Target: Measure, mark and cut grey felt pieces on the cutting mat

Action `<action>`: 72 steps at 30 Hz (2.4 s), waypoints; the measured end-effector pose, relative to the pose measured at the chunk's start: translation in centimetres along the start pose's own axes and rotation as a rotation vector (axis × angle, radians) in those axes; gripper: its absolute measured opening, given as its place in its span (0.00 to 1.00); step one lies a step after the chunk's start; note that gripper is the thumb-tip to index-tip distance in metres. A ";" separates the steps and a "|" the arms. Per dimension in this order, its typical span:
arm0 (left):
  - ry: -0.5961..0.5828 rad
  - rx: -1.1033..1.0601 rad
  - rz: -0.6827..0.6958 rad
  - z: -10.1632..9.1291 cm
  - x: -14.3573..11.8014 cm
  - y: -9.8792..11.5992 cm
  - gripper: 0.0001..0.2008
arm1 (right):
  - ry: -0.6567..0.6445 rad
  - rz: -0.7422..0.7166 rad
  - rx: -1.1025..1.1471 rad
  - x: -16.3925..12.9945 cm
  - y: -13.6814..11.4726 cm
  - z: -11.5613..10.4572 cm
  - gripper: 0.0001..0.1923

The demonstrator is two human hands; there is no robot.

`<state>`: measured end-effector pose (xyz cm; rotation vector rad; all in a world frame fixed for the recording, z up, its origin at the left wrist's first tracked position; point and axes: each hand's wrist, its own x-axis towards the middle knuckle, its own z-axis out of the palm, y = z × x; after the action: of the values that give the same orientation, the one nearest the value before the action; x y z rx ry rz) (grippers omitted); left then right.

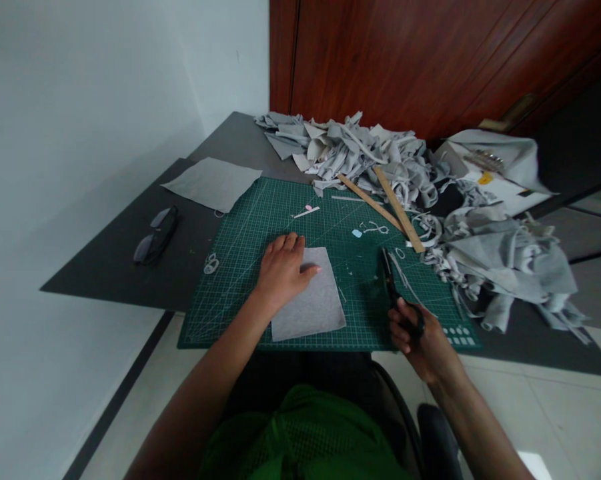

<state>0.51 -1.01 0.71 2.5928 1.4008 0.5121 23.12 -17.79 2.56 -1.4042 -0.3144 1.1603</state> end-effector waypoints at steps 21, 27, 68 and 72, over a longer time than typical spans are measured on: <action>0.109 -0.231 -0.235 -0.8 1.0 -2.9 0.07 | -0.280 -0.200 -0.590 -0.5 1.4 -0.9 0.23; 0.190 -0.210 -0.340 -1.2 0.8 -2.3 0.15 | -0.294 -0.441 -0.976 4.4 -0.4 0.9 0.16; -0.076 -0.966 -0.096 3.3 14.3 -4.2 0.25 | -0.032 -0.801 -1.365 22.7 -8.4 1.2 0.22; -0.062 -1.118 -0.071 3.3 13.7 -4.8 0.28 | -0.028 -0.824 -1.374 24.2 -8.2 0.0 0.19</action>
<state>4.90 13.14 -0.67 1.6185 0.7883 0.8648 37.93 2.75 -1.06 -2.0275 -1.7455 0.1382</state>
